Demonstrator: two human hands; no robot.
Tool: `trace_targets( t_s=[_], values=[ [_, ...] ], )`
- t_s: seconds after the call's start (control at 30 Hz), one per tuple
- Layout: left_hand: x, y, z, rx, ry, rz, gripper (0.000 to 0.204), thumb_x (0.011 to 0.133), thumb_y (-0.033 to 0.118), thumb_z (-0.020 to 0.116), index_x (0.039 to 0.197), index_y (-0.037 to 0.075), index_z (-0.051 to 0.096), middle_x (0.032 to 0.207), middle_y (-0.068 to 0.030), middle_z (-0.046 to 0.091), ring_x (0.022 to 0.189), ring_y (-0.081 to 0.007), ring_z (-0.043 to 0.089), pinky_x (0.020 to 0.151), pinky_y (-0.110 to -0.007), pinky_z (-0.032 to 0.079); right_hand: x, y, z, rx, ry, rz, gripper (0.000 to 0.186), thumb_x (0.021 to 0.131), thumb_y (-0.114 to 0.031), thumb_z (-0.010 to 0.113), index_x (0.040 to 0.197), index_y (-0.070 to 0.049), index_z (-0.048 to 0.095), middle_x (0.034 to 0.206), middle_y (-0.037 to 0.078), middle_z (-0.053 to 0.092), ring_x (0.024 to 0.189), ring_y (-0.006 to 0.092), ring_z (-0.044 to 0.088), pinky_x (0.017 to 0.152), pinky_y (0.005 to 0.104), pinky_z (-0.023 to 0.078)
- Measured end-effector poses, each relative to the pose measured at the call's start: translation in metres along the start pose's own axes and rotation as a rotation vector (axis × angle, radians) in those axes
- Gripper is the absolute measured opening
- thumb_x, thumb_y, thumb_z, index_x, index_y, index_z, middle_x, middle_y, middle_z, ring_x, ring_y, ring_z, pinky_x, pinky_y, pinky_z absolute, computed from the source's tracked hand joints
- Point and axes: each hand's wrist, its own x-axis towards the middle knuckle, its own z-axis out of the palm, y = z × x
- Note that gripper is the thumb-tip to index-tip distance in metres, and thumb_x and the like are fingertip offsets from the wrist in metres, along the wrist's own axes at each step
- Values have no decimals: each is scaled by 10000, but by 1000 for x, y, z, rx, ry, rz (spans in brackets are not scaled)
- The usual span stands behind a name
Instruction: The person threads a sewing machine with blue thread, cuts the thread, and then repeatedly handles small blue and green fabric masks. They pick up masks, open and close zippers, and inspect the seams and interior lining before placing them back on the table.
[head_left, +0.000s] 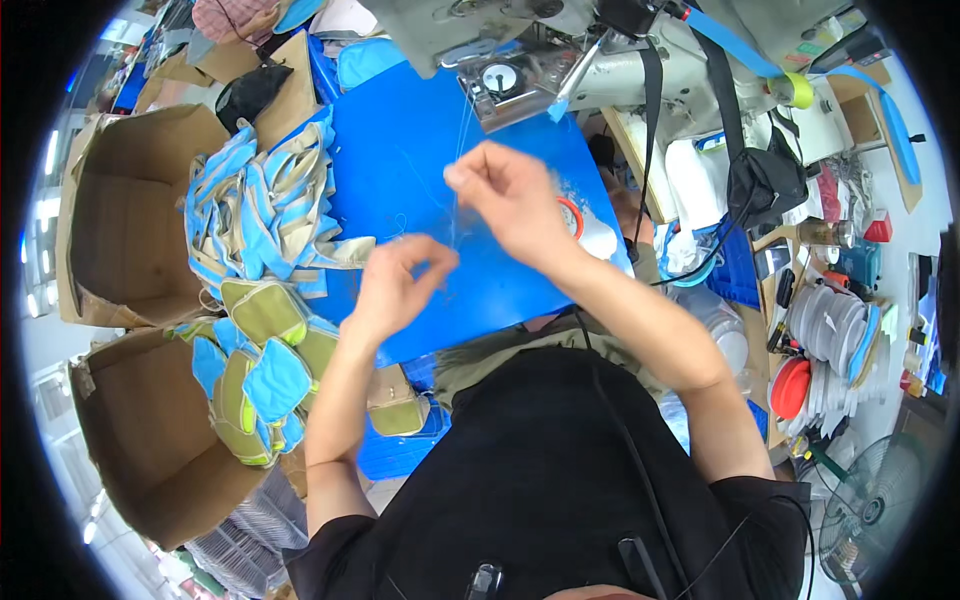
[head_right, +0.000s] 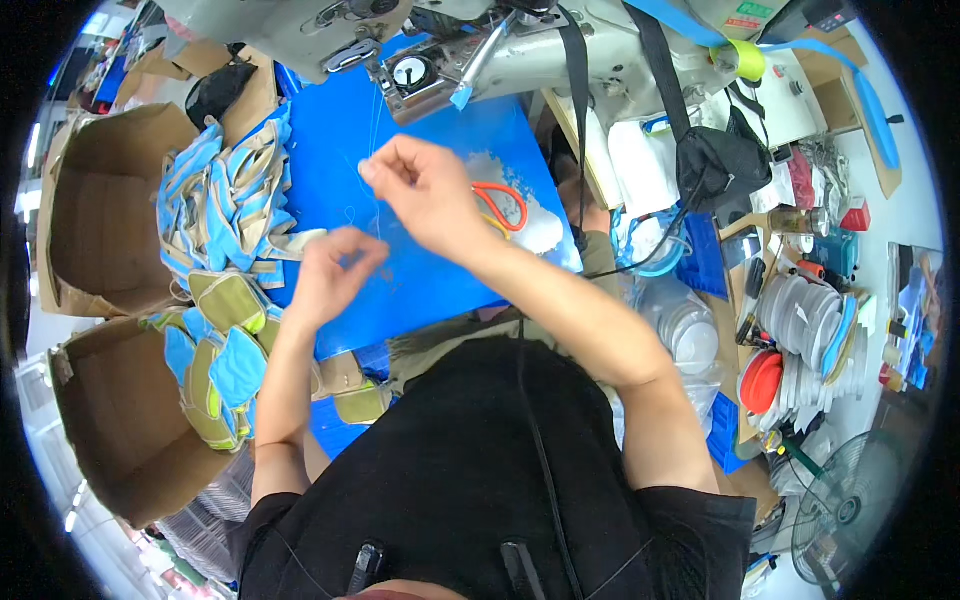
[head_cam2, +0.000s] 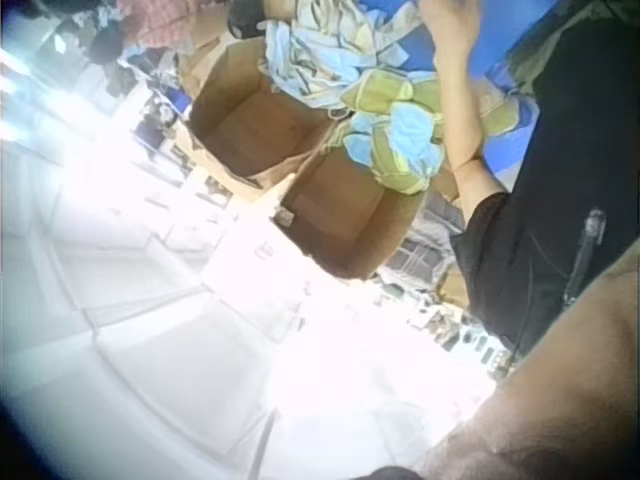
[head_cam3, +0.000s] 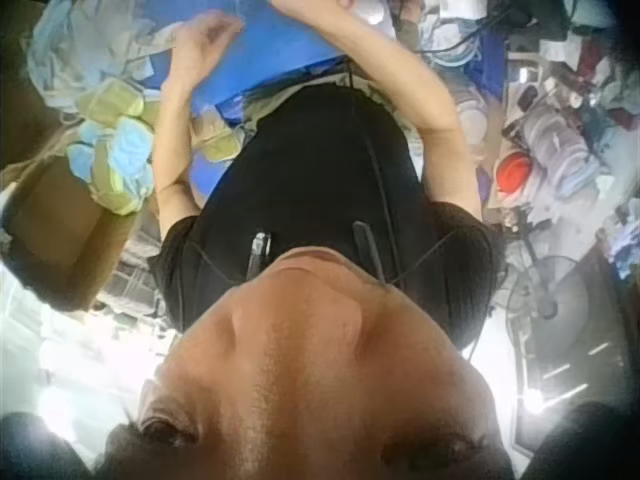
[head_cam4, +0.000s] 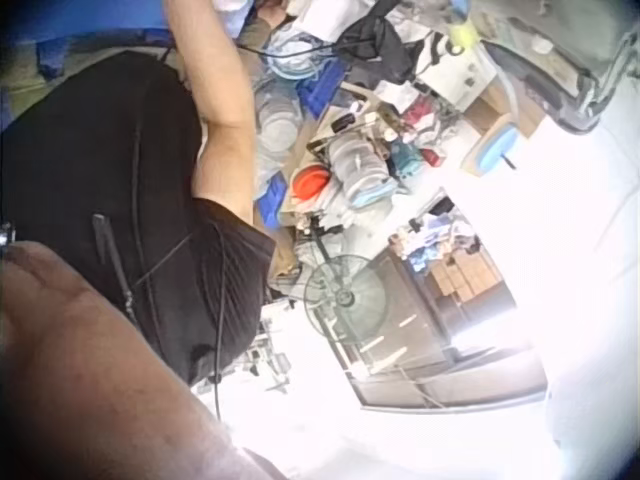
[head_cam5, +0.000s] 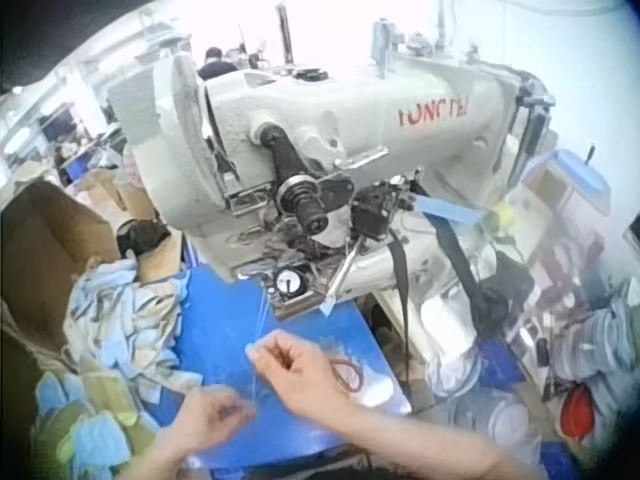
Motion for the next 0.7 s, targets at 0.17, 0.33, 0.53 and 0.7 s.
trace_targets(
  t_s=[0.17,0.33,0.53,0.7],
  values=[
    [65,31,-7,-494,276,-67,120,970,95,678,1022,-2,726,855,-62,735,815,-121,688,722,-266,525,-44,14,-8,-391,-140,-42,124,957,-154,709,917,-41,681,764,-7,639,689,63,563,624,249,454],
    [106,16,-10,-474,183,56,111,971,95,678,1022,8,724,856,-56,732,753,-90,673,707,-247,511,-29,-23,-60,-548,-14,-57,208,956,-247,686,936,-41,710,758,70,689,709,136,658,647,340,524],
    [116,-56,-24,-257,702,-38,345,897,111,738,1225,21,676,1203,-121,697,1118,-193,646,940,-329,523,31,-71,-91,-554,131,-33,558,1087,-449,408,825,-14,639,657,58,625,606,155,596,589,319,472],
    [107,-4,28,-221,606,327,651,879,178,715,1464,21,477,1502,-170,482,1388,-282,472,1120,-446,402,29,-71,-81,-664,187,-26,579,1089,-459,390,828,-20,663,612,71,622,589,203,613,603,371,482]
  ],
)
